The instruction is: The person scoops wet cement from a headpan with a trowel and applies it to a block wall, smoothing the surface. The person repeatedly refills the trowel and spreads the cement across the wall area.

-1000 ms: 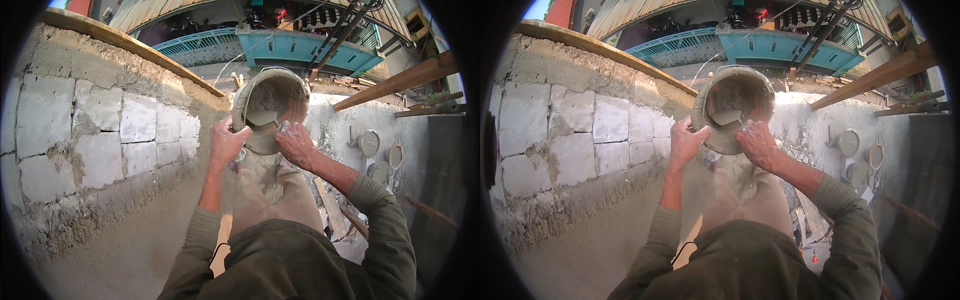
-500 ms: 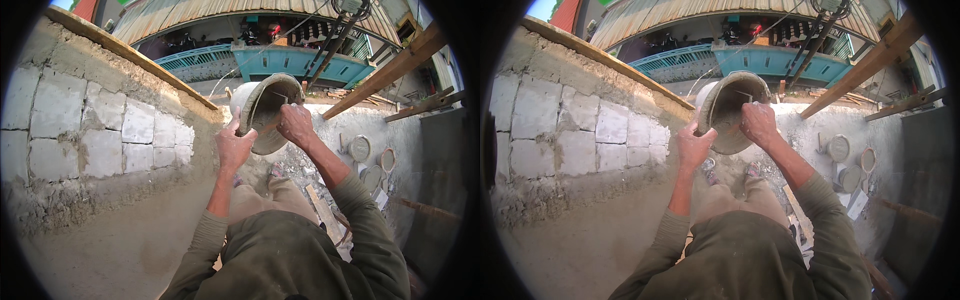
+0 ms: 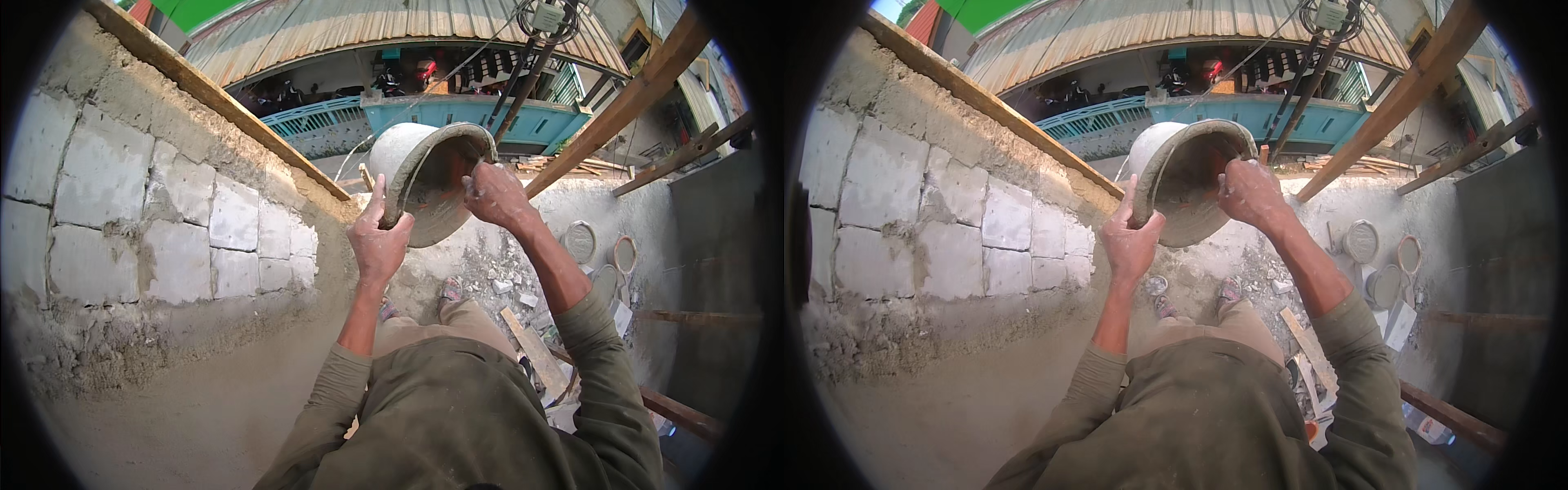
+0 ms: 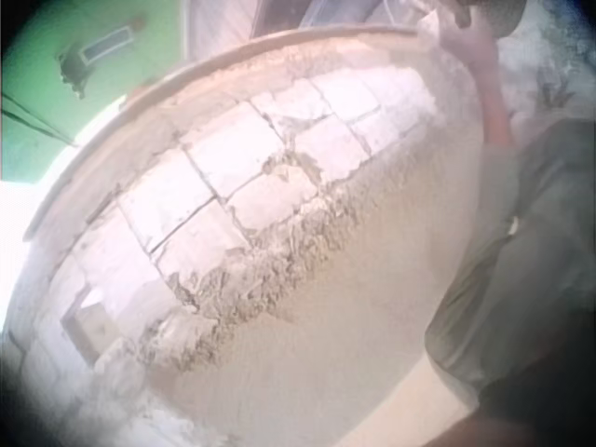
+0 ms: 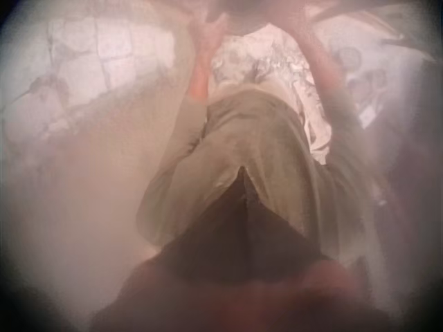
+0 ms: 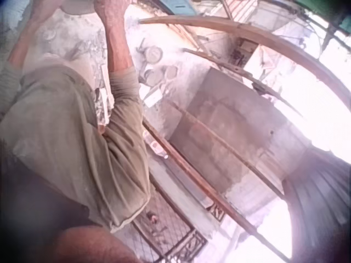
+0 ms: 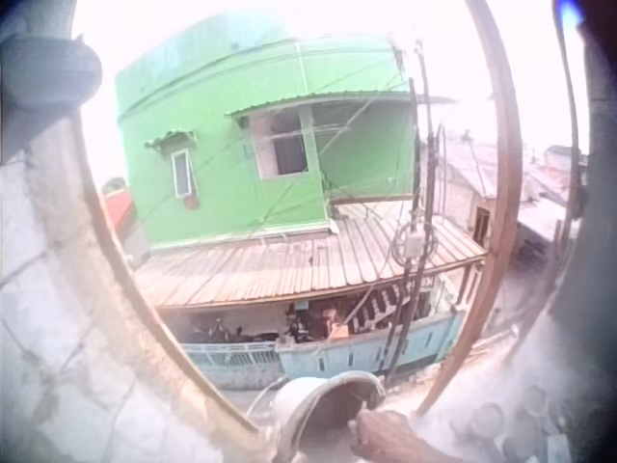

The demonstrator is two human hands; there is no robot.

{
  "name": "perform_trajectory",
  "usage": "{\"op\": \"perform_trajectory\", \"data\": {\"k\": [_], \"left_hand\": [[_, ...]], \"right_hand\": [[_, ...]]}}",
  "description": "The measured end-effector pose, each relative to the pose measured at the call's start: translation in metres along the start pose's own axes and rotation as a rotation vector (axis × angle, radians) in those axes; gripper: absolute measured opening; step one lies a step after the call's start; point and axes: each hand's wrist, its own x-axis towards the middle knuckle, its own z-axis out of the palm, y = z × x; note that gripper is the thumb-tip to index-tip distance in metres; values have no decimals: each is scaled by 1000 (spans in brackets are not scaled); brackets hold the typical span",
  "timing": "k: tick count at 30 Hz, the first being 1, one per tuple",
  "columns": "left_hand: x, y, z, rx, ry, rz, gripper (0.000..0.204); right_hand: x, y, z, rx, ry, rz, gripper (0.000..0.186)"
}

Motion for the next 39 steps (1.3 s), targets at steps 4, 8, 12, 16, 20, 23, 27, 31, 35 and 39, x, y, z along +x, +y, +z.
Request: {"op": "perform_trajectory", "data": {"k": [4, 8, 12, 16, 20, 23, 27, 31, 35, 39], "left_hand": [[3, 22, -22, 26, -50, 237, 81], [-7, 23, -36, -49, -203, 146, 79], [-18, -3, -44, -162, -231, 8, 84], [-36, -33, -44, -145, -153, -260, 59], [-60, -84, -61, -256, 63, -467, 26], [-83, -128, -74, -407, 218, -561, 17], [-110, -189, -103, -426, 310, -736, 21], [-145, -242, -121, -378, 384, -904, 27], [-200, -297, -153, -272, 477, -1038, 31], [-274, -309, -200, -212, 469, -1147, 34]], "right_hand": [[-4, -8, -32, 576, -349, 362, 38], [-24, -1, -14, 762, -582, 388, 41], [-41, -2, 54, 1179, -697, 334, 40], [-49, -29, 108, 1356, -634, 322, 37], [-81, -62, 118, 1325, -597, 338, 34], [-83, -90, 146, 1257, -549, 393, 33], [-86, -104, 187, 1367, -596, 410, 31], [-71, -106, 259, 1711, -638, 506, 22], [-32, -91, 326, 1859, -509, 622, 13], [1, -69, 365, 1518, -90, 660, 13]]}}
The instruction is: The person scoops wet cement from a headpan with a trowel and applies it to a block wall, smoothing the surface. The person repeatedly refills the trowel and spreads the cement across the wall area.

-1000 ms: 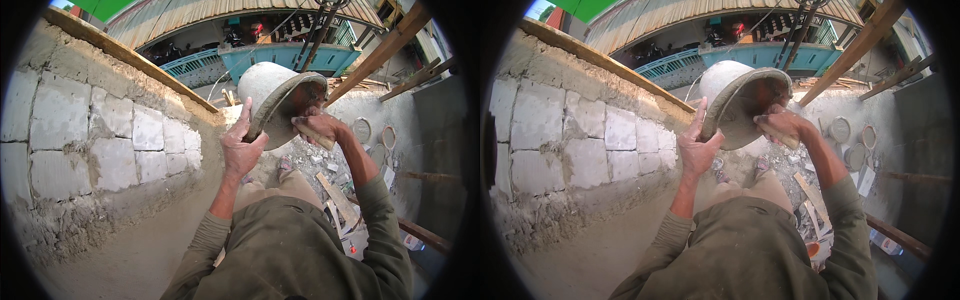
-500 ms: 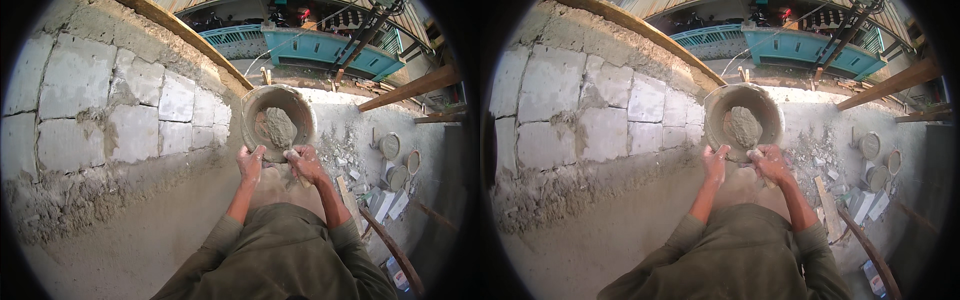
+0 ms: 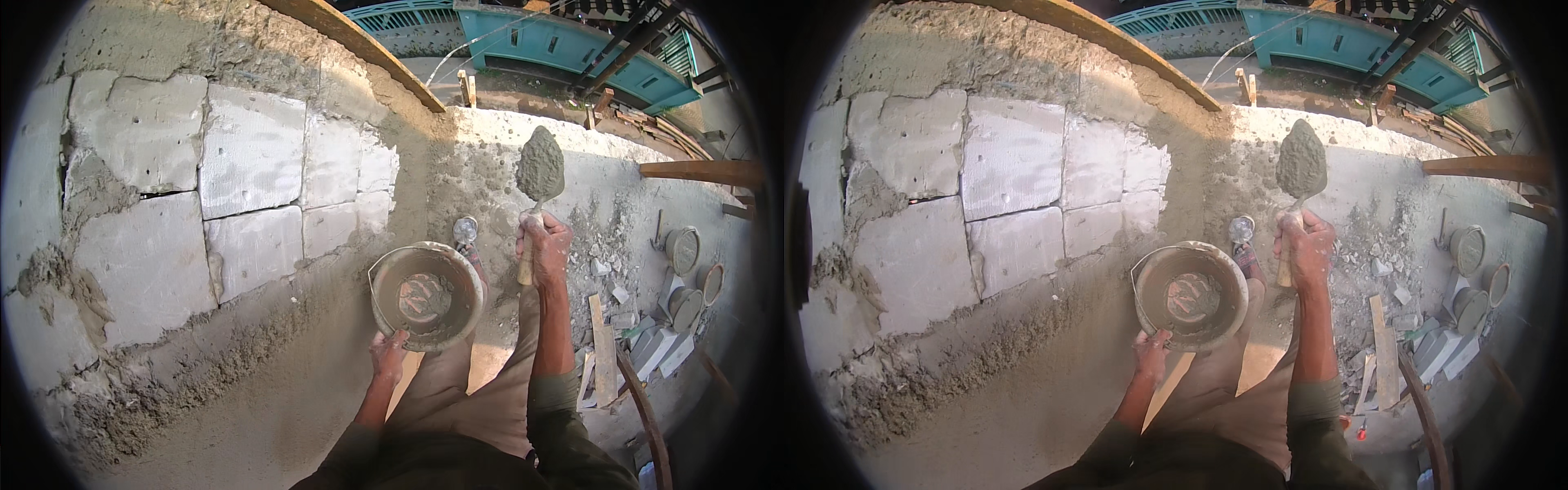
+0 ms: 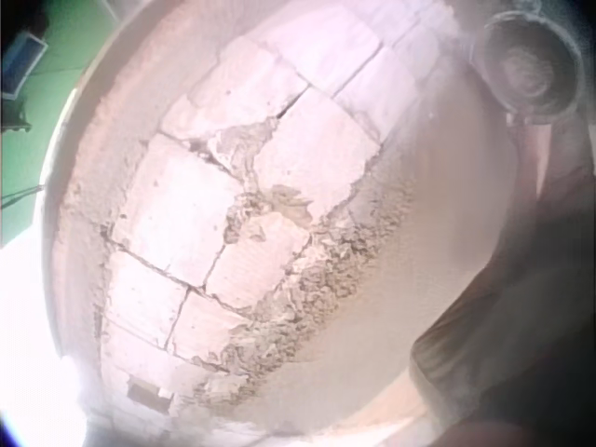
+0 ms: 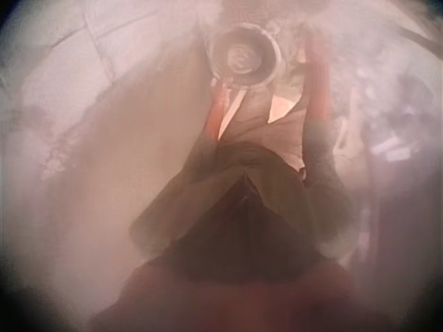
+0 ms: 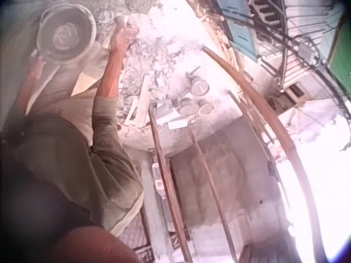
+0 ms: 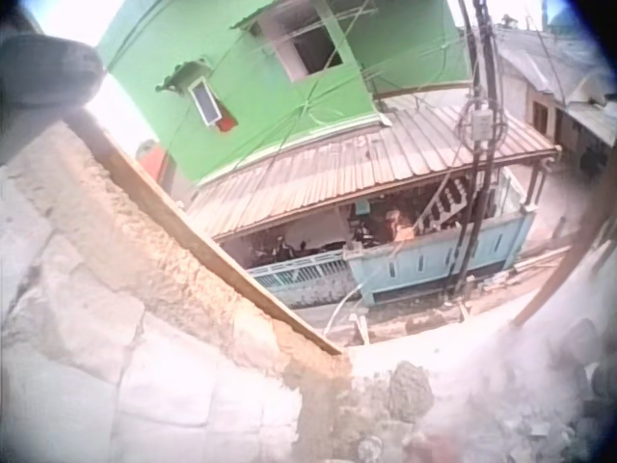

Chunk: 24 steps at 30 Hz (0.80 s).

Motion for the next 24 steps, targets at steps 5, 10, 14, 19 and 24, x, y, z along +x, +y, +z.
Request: {"op": "perform_trajectory", "data": {"k": [5, 10, 14, 19, 24], "left_hand": [[-29, -35, -56, 27, 65, -52, 20], [-17, -82, -46, 33, 84, -106, 23], [-38, -70, -39, -106, 185, -107, 19], [-20, -29, -8, -13, 85, 68, 21], [-33, 56, 46, 379, -225, 315, 33]], "right_hand": [[70, 58, 69, -266, 580, -278, 23], [115, 84, 237, -436, 102, -237, 33], [-105, 46, 220, -388, -486, -229, 33], [-162, 54, 51, -1002, -806, 6, 35], [-109, 21, 19, -1559, -706, -207, 34]]}}
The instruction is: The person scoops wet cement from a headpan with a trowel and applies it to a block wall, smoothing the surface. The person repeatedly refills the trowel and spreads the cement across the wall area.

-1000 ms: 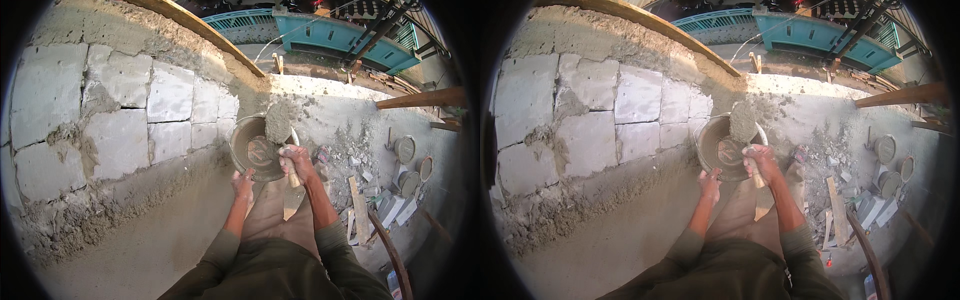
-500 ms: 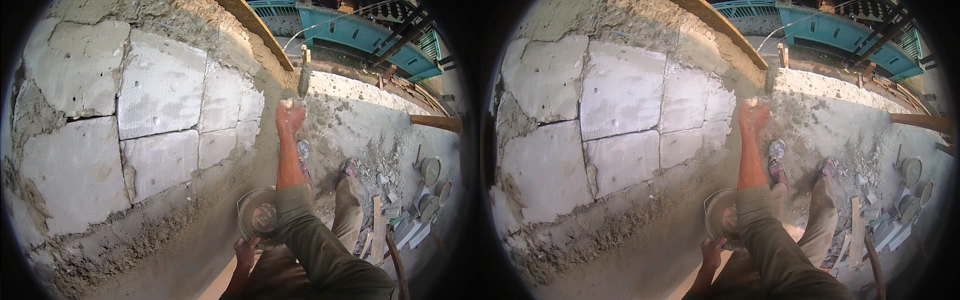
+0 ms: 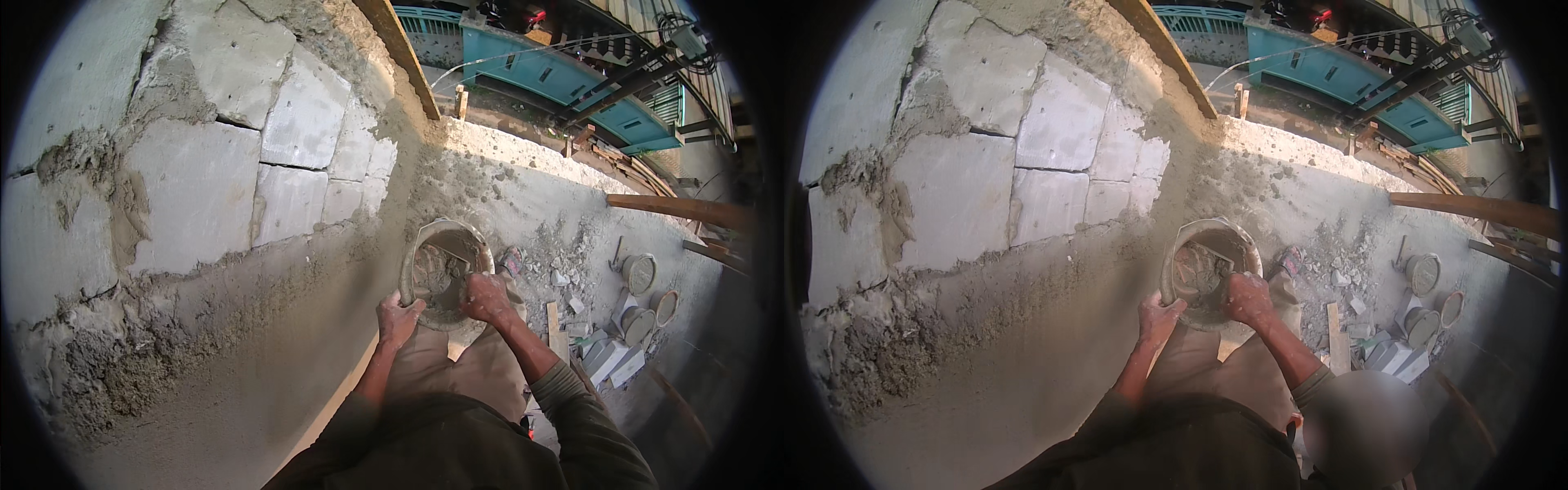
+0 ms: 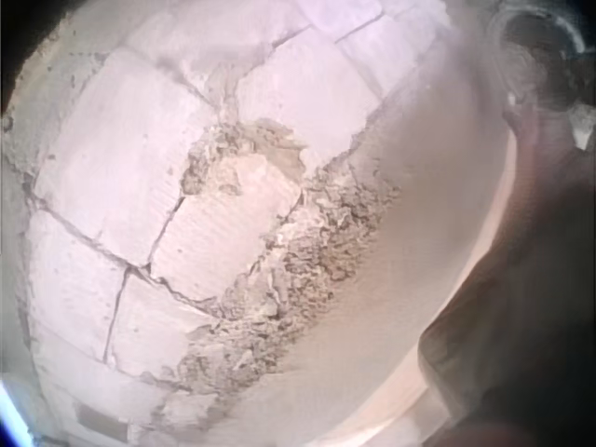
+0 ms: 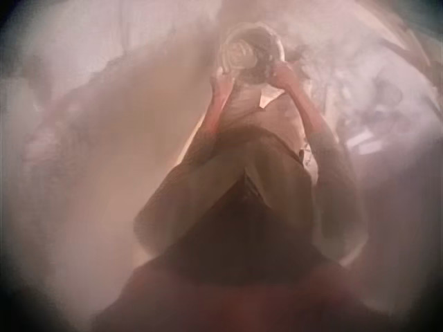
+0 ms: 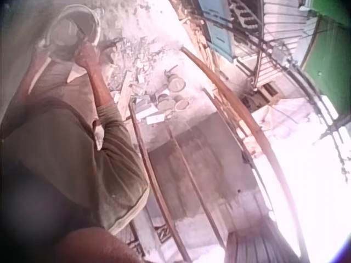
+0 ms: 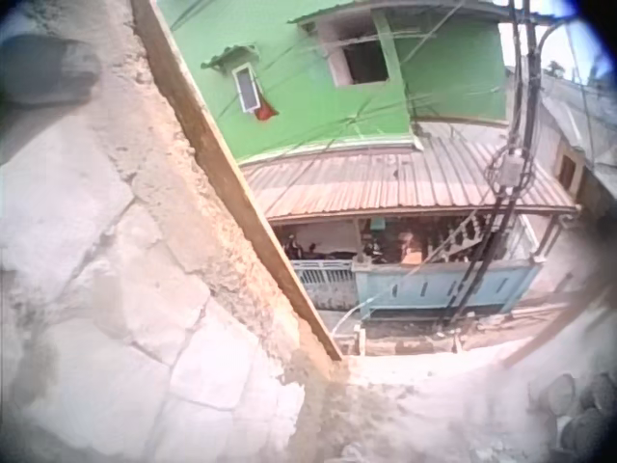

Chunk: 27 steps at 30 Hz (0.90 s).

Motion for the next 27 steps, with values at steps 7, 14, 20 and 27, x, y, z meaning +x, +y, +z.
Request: {"op": "perform_trajectory", "data": {"k": [7, 14, 20, 27], "left_hand": [[10, 173, 21, 102, -147, 152, 27], [6, 255, 14, 171, -190, 452, 28], [-6, 311, 20, 62, -255, 659, 22], [1, 338, 17, 55, -245, 702, 26]], "right_hand": [[-54, -17, -111, -313, 253, -162, 11], [-93, -15, -187, -423, 426, -87, 9], [-115, -37, -210, -561, 365, -172, 9], [-135, -52, -215, -781, 463, -33, 16]]}}
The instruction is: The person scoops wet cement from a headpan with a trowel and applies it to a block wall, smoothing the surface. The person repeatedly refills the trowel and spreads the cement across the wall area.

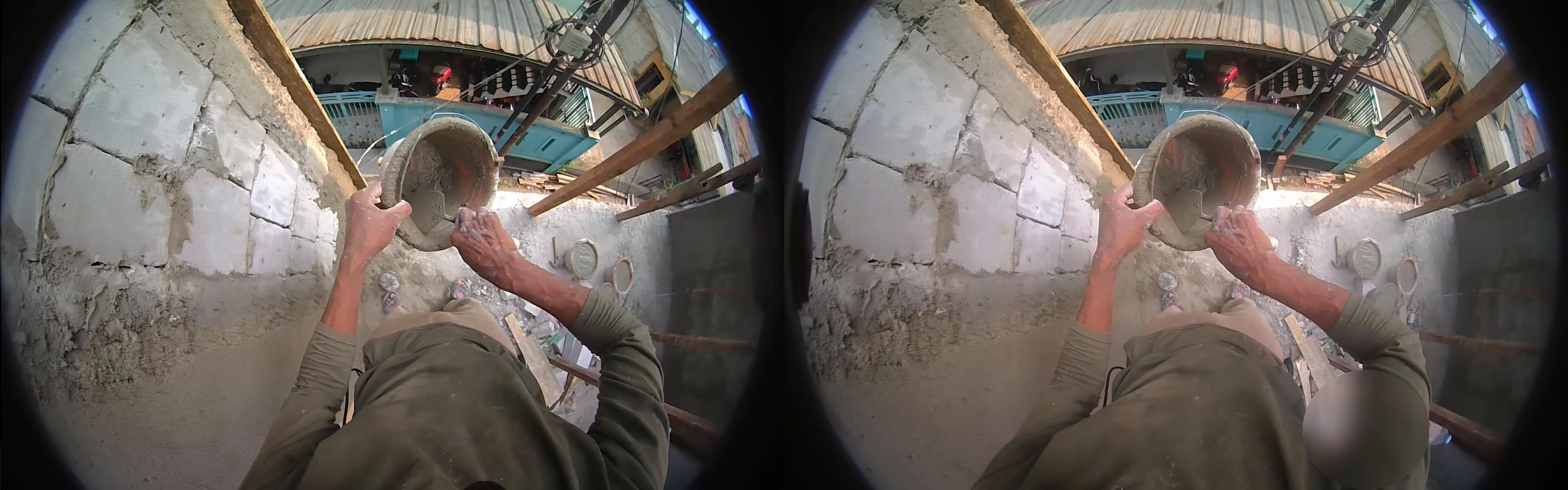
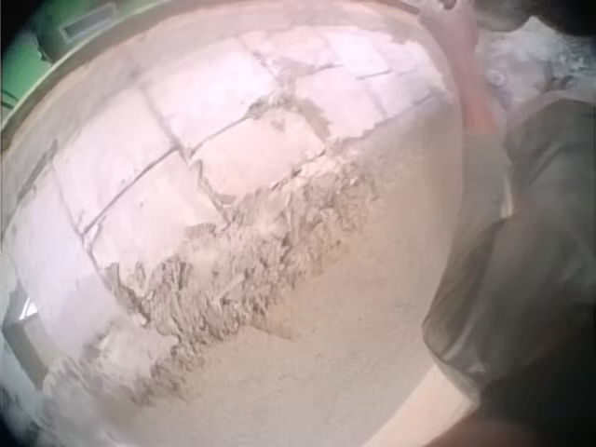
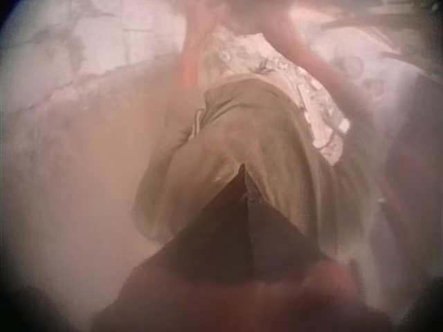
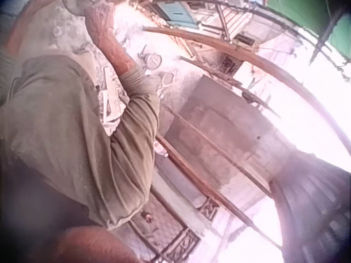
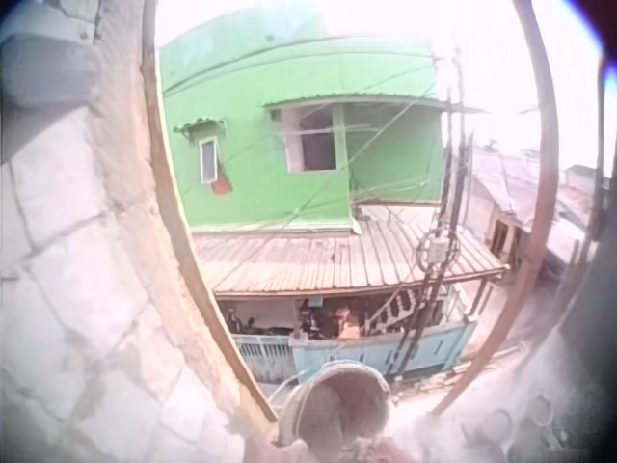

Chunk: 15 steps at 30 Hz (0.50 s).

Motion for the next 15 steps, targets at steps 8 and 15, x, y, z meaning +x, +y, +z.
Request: {"op": "perform_trajectory", "data": {"k": [8, 15], "left_hand": [[-2, 12, 12, 42, -16, 73, 59], [-6, 11, 21, 8, -12, 82, 78]], "right_hand": [[33, 38, -4, 75, 213, 234, 11], [18, 17, -16, 458, 68, 423, 10]]}}
